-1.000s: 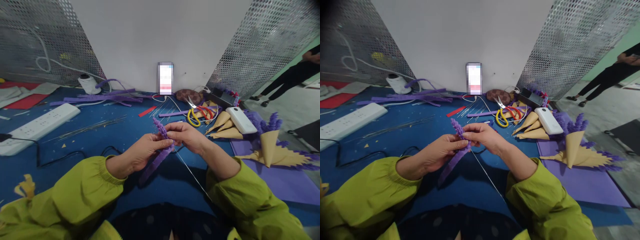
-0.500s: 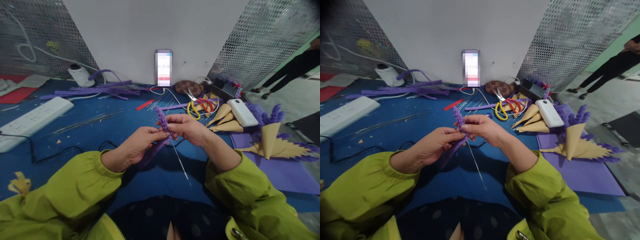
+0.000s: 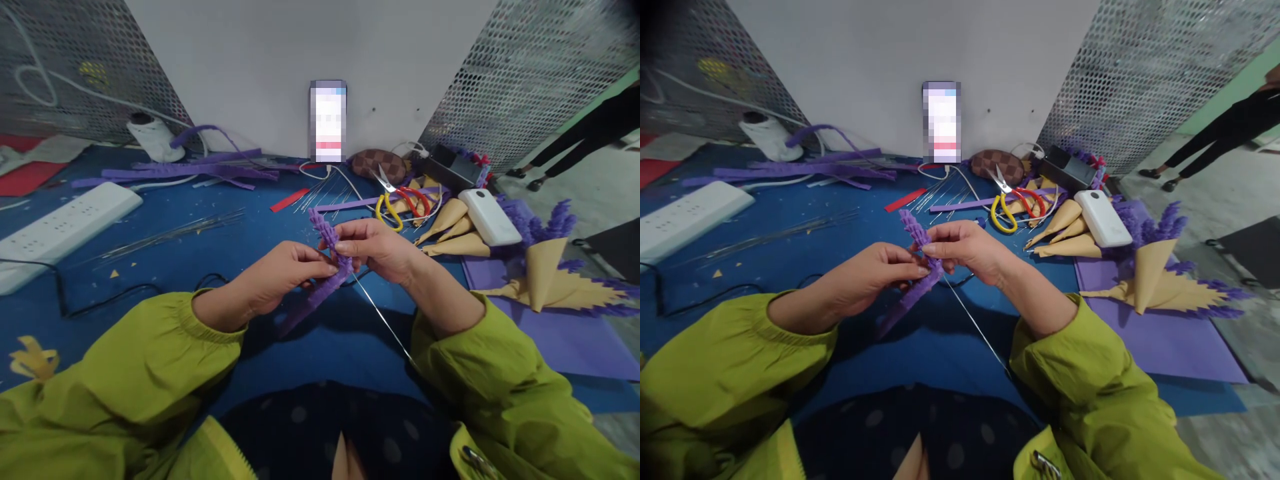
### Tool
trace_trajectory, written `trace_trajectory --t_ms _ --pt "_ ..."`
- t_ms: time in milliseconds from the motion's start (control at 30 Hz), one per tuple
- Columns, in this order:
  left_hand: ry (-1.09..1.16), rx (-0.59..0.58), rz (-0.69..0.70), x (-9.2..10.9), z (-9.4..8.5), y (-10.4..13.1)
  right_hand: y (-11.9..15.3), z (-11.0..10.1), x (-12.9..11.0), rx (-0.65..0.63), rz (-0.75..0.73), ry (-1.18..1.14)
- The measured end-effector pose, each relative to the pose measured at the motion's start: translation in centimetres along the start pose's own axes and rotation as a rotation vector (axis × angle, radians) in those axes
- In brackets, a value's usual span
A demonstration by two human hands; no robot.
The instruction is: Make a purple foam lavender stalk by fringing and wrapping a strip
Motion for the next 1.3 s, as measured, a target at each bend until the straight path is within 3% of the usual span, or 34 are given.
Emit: trace_trajectory --t_ms 233,567,933,1067,1300 --pt "0.023 -0.002 0.041 -0.2 0.3 0.0 0.0 0.2 0.0 -0.008 -0.011 0.018" --pt "0.122 0.024 -0.012 -0.7 0.7 0.1 0.2 0.3 0.0 -0.007 0.002 0.144" --pt "0.196 0.083 0.009 -1.2 0.4 0.0 0.1 -0.5 -0.6 0.225 -0.069 0.302" --pt "0.099 0.064 0.082 -0.6 0.3 0.2 0.1 -0.7 -0.6 0.311 -0.077 0.348" --pt "0.050 0.116 0.157 -0.4 0.2 0.3 0.1 -0.3 -0.5 0.344 -0.050 0.341"
Point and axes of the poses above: each hand's wrist, its own y-axis away from the middle knuckle, its own z-axis out of the palm, x = y × z, the point moved 8 cm from there along -y, towards the middle knuckle, and after that the axes turned 14 degrees about y, right-handed, at the moved point
